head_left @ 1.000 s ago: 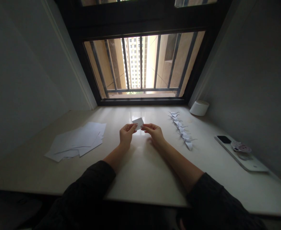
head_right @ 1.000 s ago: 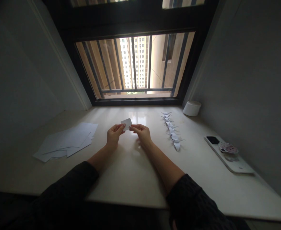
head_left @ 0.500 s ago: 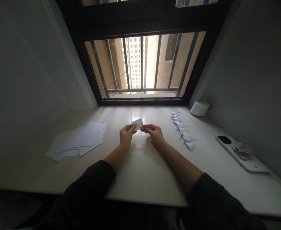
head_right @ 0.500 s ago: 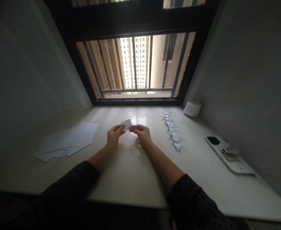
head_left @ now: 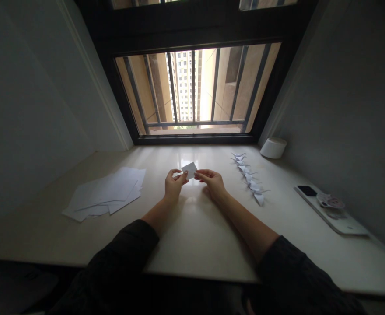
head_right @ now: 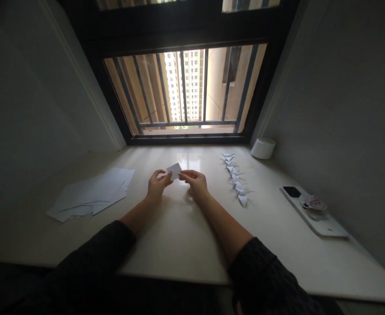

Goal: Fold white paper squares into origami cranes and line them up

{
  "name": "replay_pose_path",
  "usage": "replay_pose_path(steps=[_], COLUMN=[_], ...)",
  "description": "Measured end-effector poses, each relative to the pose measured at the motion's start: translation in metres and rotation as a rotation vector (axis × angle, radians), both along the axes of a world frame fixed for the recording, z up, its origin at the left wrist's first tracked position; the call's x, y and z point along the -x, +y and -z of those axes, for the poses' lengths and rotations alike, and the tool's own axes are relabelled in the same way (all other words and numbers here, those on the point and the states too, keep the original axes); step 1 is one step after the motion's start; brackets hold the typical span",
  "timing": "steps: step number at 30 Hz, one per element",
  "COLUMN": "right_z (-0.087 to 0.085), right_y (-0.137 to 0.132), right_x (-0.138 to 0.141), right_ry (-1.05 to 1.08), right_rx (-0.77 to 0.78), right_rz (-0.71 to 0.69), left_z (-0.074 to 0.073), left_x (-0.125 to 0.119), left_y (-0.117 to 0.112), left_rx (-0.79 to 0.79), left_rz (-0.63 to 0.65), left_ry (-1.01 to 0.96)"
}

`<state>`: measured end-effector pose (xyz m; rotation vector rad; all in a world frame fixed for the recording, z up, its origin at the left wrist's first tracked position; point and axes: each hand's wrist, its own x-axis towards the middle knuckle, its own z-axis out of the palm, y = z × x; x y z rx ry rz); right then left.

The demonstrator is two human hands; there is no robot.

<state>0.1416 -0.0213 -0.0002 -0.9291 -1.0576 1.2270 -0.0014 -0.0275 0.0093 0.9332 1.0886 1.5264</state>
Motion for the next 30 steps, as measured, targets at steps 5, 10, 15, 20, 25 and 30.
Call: replay_pose_path(steps=[5,10,15,20,25,30], right_z=[-0.0003,-0.0008,0.0008,0.0044,0.0019,-0.0018], right_y=[0.0002,0.0004,0.0015,0.0052,0.0052,0.0032], right_x=[-0.0013,-0.0002,0.0031,-0.0005,-0.0056,-0.0064], right_ry=[-0.030,0.000,0.054,0.106,0.056,0.009], right_rx=[-0.023,-0.091,-0.075,0.021,0.072,0.049], right_rz=[0.018,-0.001,-0.044,-0.055,-0.085,-0.137], left_z=[0.0046,0.0043,0.0021,0.0009,-0.0008,0.0000], left_x=[0.0028,0.0038,0.0017,0.0006,0.0028,0.0051], left_y=[0.0008,-0.0013,-0.0047,-0.0074,-0.0033,0.0023], left_rx=[-0.040,-0.024,-0.080,-0.142,-0.097,-0.075], left_rz=[0.034,0.121,0.135,0.140,0.126,0.065], left_ry=[0.100,0.182,0.202,0.231,0.207,0.196])
